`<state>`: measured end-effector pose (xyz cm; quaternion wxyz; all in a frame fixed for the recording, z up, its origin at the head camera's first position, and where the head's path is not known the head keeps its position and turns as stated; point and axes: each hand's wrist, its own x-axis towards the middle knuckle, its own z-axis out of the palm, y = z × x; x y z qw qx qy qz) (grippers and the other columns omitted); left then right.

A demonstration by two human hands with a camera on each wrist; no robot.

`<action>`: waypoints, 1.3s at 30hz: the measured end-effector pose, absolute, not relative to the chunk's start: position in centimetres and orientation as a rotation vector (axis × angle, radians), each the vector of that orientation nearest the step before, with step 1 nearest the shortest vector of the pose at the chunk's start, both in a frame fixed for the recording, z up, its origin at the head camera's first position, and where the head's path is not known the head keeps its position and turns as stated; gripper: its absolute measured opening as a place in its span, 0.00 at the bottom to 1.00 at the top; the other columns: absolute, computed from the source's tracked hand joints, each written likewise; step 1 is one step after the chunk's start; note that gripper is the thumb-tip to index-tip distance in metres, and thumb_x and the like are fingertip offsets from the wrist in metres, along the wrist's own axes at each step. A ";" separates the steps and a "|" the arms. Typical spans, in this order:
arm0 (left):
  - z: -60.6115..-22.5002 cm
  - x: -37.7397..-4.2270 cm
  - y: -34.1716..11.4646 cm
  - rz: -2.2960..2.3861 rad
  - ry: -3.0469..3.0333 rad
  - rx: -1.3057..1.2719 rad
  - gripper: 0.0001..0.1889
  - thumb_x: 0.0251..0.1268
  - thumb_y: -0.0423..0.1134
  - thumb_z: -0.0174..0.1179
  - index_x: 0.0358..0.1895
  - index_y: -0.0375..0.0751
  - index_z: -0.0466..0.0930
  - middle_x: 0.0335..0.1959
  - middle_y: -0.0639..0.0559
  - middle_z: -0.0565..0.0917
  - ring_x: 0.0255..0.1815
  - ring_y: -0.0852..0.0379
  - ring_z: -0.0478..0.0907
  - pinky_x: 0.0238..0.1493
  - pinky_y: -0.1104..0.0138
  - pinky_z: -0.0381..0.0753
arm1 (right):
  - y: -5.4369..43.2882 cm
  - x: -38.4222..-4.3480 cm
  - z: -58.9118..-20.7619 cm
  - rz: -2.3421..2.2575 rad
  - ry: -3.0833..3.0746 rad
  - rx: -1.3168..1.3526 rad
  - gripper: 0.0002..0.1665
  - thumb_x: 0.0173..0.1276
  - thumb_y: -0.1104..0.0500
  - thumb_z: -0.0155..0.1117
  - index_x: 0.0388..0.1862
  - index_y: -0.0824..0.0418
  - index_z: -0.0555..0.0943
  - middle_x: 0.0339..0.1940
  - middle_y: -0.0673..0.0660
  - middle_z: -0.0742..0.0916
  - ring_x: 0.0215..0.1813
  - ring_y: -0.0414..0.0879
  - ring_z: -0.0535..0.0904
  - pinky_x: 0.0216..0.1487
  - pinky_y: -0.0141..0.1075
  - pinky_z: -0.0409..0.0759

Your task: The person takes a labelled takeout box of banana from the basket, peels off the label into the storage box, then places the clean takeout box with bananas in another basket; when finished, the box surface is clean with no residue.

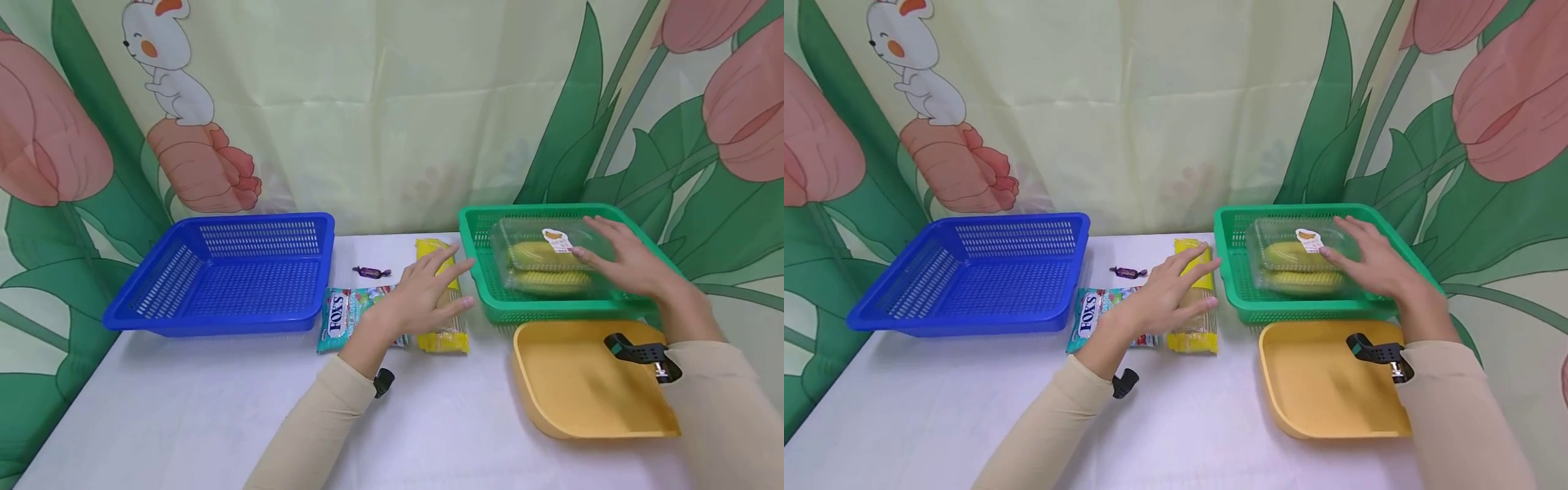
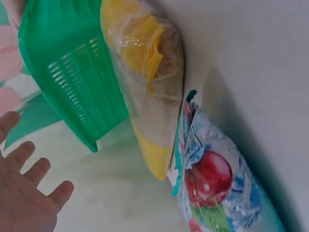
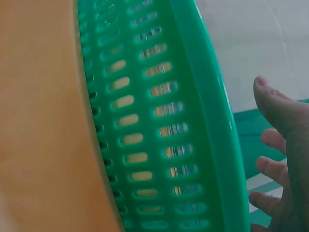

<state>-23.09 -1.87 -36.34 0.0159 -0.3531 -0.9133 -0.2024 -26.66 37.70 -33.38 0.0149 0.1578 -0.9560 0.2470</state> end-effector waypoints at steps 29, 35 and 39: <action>-37.1 -25.4 1.7 -0.855 -2.862 -1.140 0.39 0.73 0.71 0.47 0.82 0.63 0.54 0.86 0.57 0.45 0.84 0.48 0.44 0.79 0.37 0.46 | 40.2 -27.5 -33.6 0.800 -3.165 0.358 0.51 0.83 0.40 0.44 0.84 0.68 0.34 0.81 0.80 0.40 0.80 0.78 0.32 0.68 0.80 0.42; -37.6 -25.5 1.8 -0.808 -2.907 -1.124 0.39 0.73 0.71 0.48 0.82 0.61 0.56 0.86 0.56 0.45 0.85 0.48 0.43 0.78 0.35 0.47 | 40.2 -27.7 -33.9 0.806 -3.216 0.332 0.50 0.83 0.39 0.43 0.83 0.70 0.36 0.80 0.81 0.41 0.79 0.79 0.32 0.68 0.80 0.42; -37.7 -25.6 1.9 -0.753 -2.922 -1.106 0.38 0.72 0.71 0.49 0.80 0.61 0.59 0.85 0.57 0.46 0.84 0.49 0.45 0.77 0.37 0.51 | 40.5 -27.6 -33.9 0.847 -3.267 0.281 0.51 0.83 0.36 0.40 0.84 0.67 0.35 0.80 0.81 0.42 0.78 0.82 0.35 0.66 0.80 0.44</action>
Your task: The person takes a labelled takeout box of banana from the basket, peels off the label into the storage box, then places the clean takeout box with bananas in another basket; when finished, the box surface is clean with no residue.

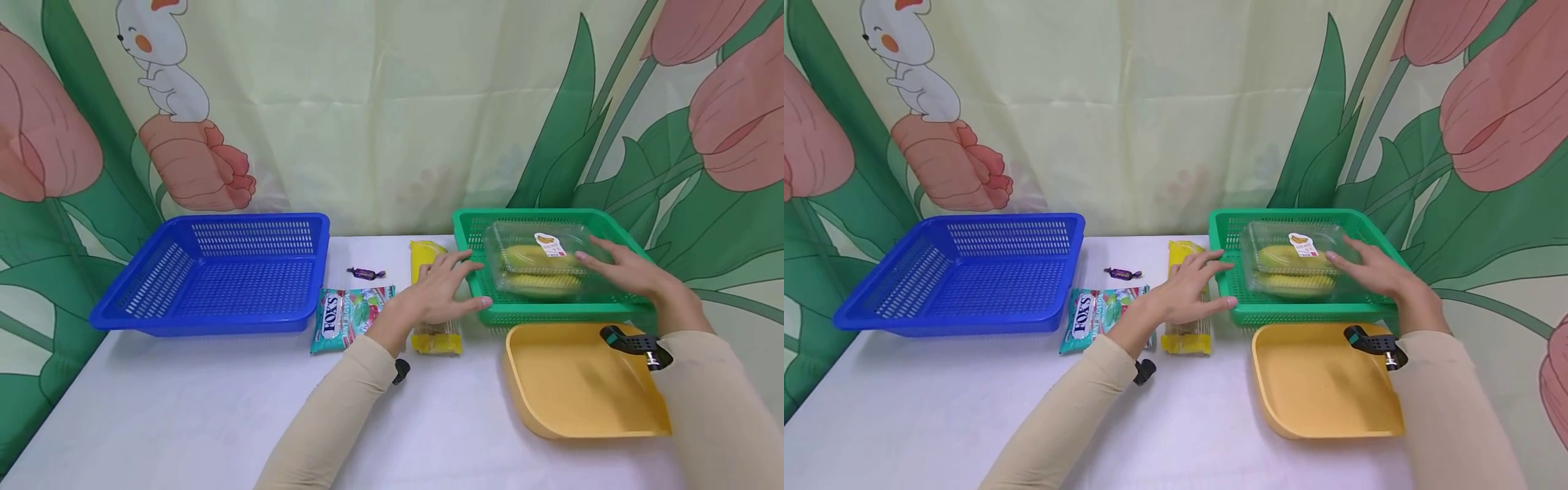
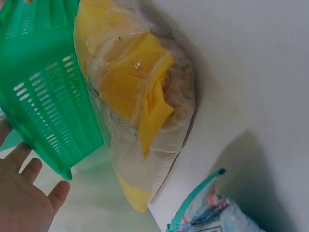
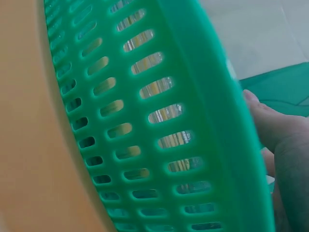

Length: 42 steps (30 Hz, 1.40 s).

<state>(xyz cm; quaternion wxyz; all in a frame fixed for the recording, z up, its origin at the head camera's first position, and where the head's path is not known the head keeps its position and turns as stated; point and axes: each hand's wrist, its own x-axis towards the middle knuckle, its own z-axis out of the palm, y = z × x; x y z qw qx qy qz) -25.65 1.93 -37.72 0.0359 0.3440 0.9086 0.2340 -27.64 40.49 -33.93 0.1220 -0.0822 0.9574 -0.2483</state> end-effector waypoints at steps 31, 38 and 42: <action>-36.3 -26.3 1.9 0.666 2.763 1.030 0.37 0.64 0.74 0.58 0.70 0.58 0.71 0.85 0.50 0.48 0.83 0.45 0.46 0.76 0.36 0.53 | 41.8 -26.7 -34.4 -1.075 2.681 -0.188 0.42 0.86 0.42 0.37 0.86 0.54 0.35 0.81 0.78 0.46 0.78 0.81 0.43 0.67 0.79 0.48; -36.3 -26.2 2.0 0.658 2.774 1.031 0.35 0.64 0.74 0.58 0.68 0.60 0.71 0.85 0.49 0.49 0.82 0.44 0.47 0.74 0.39 0.56 | 41.8 -25.9 -34.1 -1.124 2.764 -0.175 0.39 0.86 0.42 0.32 0.87 0.54 0.39 0.80 0.79 0.51 0.76 0.79 0.49 0.66 0.78 0.52; -36.4 -26.2 2.0 0.665 2.770 1.021 0.35 0.64 0.73 0.58 0.69 0.61 0.70 0.85 0.50 0.48 0.83 0.44 0.46 0.76 0.37 0.54 | 41.9 -25.4 -34.0 -1.147 2.827 -0.165 0.38 0.86 0.43 0.31 0.86 0.56 0.42 0.78 0.80 0.56 0.74 0.78 0.53 0.64 0.77 0.55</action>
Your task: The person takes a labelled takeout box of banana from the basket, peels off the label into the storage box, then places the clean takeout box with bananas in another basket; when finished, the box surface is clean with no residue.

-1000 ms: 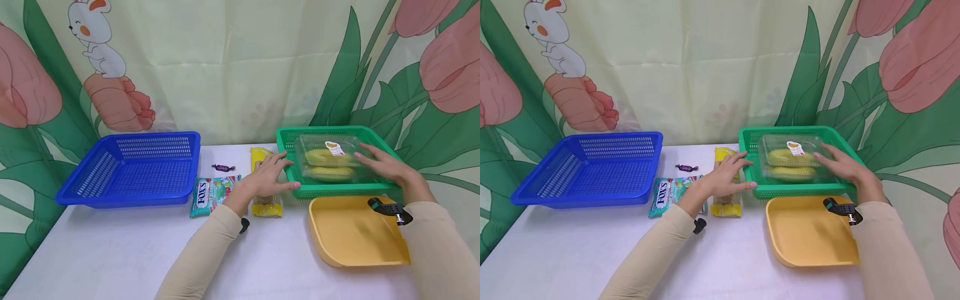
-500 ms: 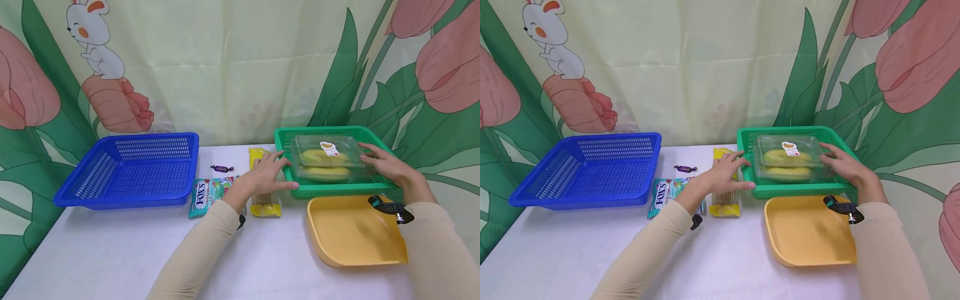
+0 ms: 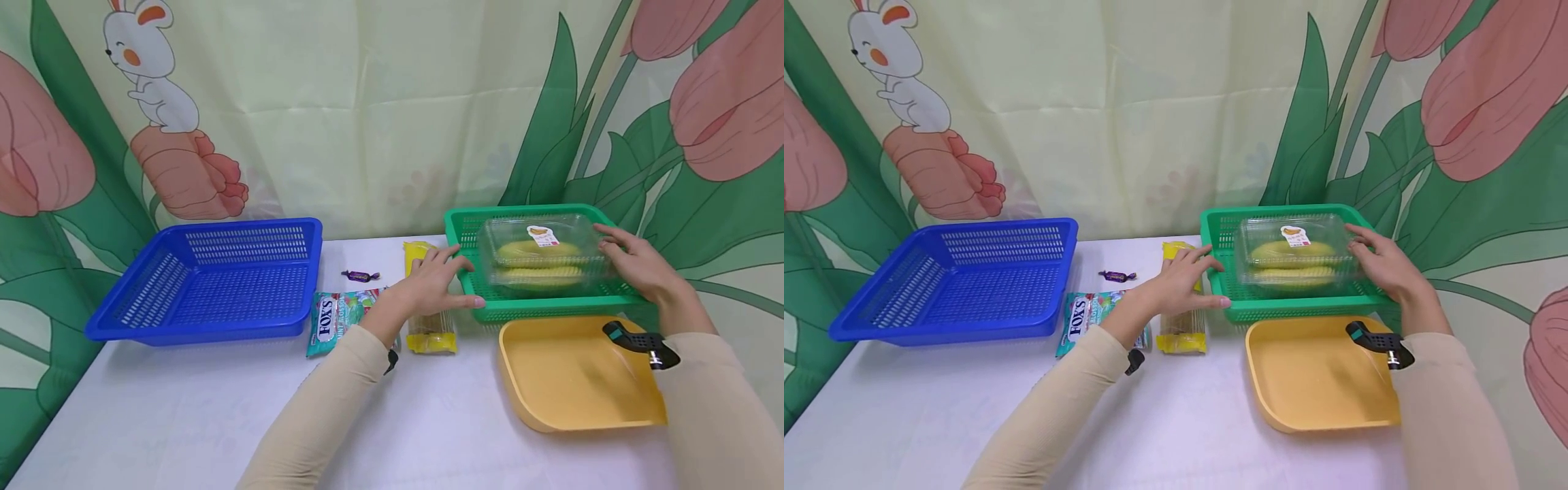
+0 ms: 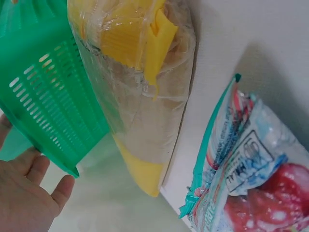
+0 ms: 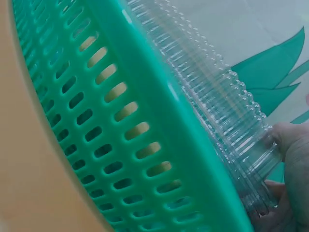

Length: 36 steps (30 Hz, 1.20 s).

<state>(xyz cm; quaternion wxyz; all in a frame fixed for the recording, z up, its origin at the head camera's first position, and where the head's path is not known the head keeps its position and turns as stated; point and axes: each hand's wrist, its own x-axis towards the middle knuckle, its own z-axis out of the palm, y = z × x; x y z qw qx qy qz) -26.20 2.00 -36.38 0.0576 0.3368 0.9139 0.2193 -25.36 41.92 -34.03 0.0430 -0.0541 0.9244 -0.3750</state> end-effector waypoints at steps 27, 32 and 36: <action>-37.0 -26.0 0.8 0.640 2.817 1.069 0.36 0.68 0.72 0.55 0.74 0.62 0.67 0.85 0.51 0.51 0.81 0.44 0.51 0.72 0.41 0.60 | 39.6 -21.9 -27.9 -1.211 2.992 -0.161 0.32 0.85 0.43 0.38 0.84 0.33 0.51 0.83 0.68 0.58 0.76 0.68 0.55 0.68 0.74 0.57; -36.2 -25.9 -0.2 0.592 2.843 1.068 0.36 0.69 0.72 0.53 0.74 0.60 0.69 0.81 0.52 0.62 0.80 0.46 0.55 0.70 0.44 0.61 | 39.0 -21.3 -27.2 -1.238 3.004 -0.175 0.31 0.85 0.42 0.40 0.83 0.31 0.54 0.83 0.64 0.59 0.75 0.59 0.58 0.70 0.69 0.61; -35.4 -25.7 -1.4 0.602 2.855 1.061 0.34 0.69 0.73 0.53 0.70 0.59 0.72 0.75 0.54 0.69 0.77 0.48 0.58 0.67 0.47 0.63 | 38.1 -21.1 -26.9 -1.263 2.988 -0.210 0.31 0.85 0.42 0.42 0.83 0.33 0.56 0.80 0.63 0.64 0.65 0.43 0.66 0.65 0.43 0.73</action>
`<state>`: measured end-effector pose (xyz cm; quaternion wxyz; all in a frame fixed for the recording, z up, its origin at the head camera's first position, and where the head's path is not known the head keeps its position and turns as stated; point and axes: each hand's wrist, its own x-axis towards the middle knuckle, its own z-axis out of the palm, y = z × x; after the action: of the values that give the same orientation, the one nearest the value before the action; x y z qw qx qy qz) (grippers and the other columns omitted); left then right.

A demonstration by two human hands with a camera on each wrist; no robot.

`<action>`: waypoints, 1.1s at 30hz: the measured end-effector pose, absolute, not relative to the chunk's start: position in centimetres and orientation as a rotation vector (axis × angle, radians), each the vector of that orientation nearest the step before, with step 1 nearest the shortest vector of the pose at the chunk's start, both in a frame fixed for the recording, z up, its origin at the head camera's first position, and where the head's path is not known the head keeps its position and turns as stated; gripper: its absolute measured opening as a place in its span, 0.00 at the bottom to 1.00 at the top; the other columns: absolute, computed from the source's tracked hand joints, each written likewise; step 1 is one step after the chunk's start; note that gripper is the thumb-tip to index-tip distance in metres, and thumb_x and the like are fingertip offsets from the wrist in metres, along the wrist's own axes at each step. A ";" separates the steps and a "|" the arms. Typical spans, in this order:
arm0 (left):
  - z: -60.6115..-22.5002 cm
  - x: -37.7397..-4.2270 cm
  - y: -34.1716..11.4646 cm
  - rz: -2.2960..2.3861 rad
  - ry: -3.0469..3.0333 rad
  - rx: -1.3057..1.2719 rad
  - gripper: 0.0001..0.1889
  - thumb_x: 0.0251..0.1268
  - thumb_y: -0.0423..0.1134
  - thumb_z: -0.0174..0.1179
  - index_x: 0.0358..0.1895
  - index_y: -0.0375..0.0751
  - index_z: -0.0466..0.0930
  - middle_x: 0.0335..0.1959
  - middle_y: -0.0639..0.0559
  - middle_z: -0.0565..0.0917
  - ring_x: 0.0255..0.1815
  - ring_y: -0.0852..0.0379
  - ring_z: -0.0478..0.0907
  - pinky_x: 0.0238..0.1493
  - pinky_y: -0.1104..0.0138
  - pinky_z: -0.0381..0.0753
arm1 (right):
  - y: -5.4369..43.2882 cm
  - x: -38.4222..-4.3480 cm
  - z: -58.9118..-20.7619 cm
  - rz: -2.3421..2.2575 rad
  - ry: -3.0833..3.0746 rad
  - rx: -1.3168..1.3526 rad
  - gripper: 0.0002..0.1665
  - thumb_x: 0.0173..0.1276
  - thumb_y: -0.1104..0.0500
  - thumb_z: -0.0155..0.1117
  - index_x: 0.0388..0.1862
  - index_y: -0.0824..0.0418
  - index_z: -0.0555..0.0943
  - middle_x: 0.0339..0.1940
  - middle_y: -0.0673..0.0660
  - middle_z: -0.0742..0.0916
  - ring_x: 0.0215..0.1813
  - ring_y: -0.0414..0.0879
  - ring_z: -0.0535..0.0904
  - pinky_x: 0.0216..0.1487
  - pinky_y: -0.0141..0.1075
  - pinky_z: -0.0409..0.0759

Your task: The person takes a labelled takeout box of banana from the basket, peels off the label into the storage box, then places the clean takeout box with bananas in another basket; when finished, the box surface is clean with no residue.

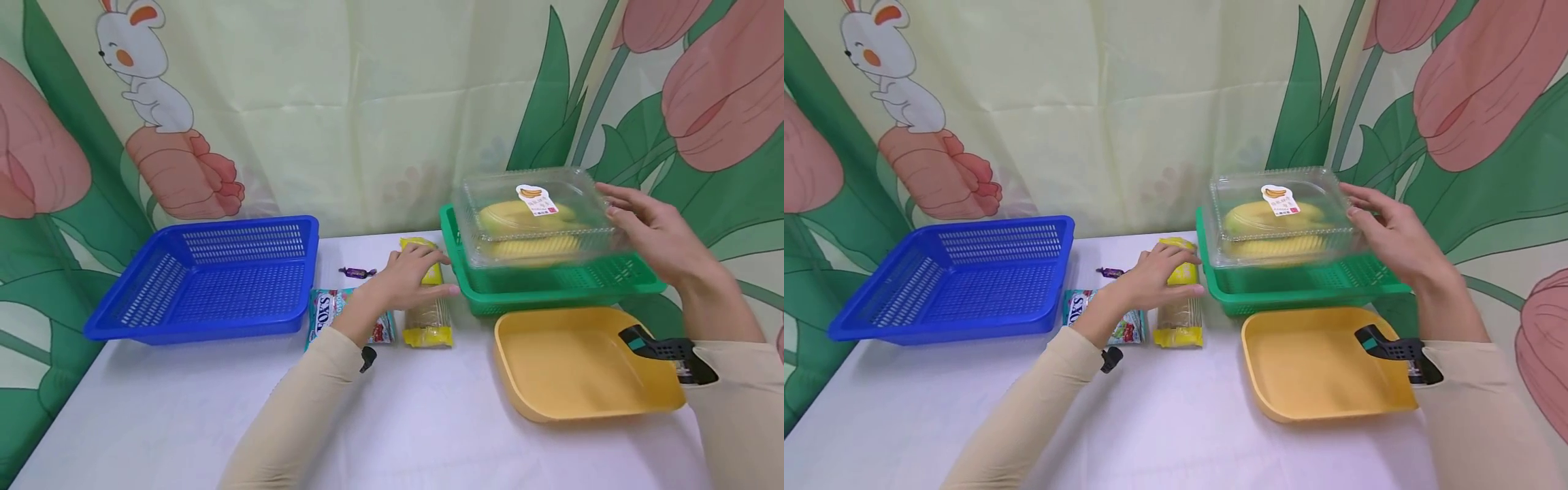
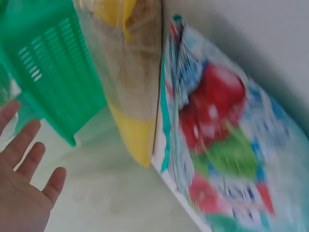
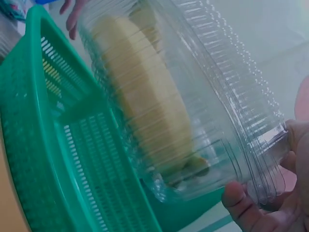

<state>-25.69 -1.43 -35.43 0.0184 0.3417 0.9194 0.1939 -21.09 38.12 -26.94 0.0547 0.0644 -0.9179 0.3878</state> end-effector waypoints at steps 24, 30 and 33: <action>-32.2 -20.6 -9.2 1.416 2.557 0.976 0.46 0.66 0.81 0.31 0.82 0.71 0.29 0.85 0.59 0.40 0.80 0.47 0.60 0.70 0.42 0.70 | 28.9 -20.3 -27.4 1.330 -2.671 0.607 0.29 0.85 0.54 0.47 0.82 0.49 0.63 0.78 0.57 0.68 0.57 0.33 0.77 0.51 0.21 0.76; -32.0 -19.3 -10.7 1.393 2.584 0.912 0.52 0.63 0.82 0.43 0.82 0.70 0.26 0.85 0.60 0.28 0.78 0.44 0.62 0.69 0.42 0.72 | 26.7 -19.4 -27.7 1.370 -2.662 0.678 0.29 0.85 0.56 0.48 0.82 0.51 0.62 0.79 0.60 0.69 0.68 0.50 0.74 0.53 0.21 0.76; -31.9 -18.7 -11.7 1.362 2.624 0.888 0.54 0.61 0.81 0.47 0.81 0.72 0.26 0.84 0.62 0.26 0.75 0.40 0.65 0.66 0.40 0.74 | 25.8 -19.1 -27.9 1.380 -2.672 0.713 0.30 0.85 0.56 0.48 0.82 0.52 0.61 0.79 0.61 0.68 0.71 0.60 0.71 0.53 0.22 0.76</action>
<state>-18.72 -11.68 -31.87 0.0274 0.2877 0.8496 0.4412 -19.13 25.79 -27.88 0.0254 0.2306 -0.8643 0.4463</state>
